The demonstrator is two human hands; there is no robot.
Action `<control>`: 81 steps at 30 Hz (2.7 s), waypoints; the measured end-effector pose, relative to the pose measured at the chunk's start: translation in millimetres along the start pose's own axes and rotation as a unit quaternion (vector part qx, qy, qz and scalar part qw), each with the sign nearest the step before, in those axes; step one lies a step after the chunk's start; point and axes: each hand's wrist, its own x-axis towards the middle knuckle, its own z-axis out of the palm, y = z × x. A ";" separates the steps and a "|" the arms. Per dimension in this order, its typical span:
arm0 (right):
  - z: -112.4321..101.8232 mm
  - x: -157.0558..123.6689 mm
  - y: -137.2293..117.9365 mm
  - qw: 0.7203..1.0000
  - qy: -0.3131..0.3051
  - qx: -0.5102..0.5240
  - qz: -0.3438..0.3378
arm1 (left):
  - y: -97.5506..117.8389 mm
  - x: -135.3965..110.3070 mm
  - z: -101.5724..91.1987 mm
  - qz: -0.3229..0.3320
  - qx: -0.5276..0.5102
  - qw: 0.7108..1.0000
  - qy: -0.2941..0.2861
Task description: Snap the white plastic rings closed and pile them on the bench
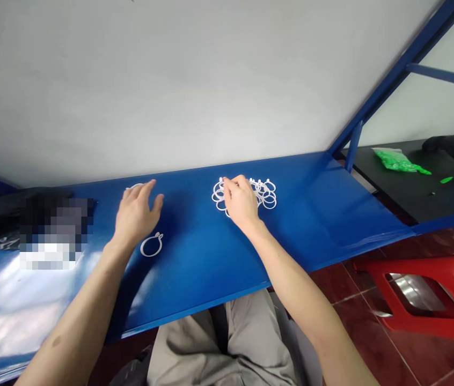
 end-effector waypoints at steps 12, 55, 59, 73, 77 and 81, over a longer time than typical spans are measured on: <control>4.6 13.9 24.8 0.992 0.000 -0.103 0.076 | -50.6 3.5 9.7 -0.061 0.092 0.993 -0.027; 21.8 -42.4 -33.1 0.965 -0.070 0.209 -0.145 | 50.7 -33.7 15.7 0.068 -0.238 0.969 -0.004; 19.8 -46.1 -35.2 0.967 -0.068 0.173 -0.173 | 49.0 -35.8 17.6 0.089 -0.247 0.965 -0.006; 14.6 -35.0 -32.0 0.979 -0.115 0.094 -0.136 | 45.6 -24.8 8.9 0.140 -0.141 0.975 -0.095; -2.7 -18.0 -10.7 0.989 -0.125 0.024 -0.074 | 27.3 -14.6 -18.4 0.085 0.041 0.989 -0.112; -25.7 -2.9 19.9 0.991 -0.120 -0.011 -0.056 | -14.0 -7.4 -44.0 -0.004 0.165 0.972 -0.167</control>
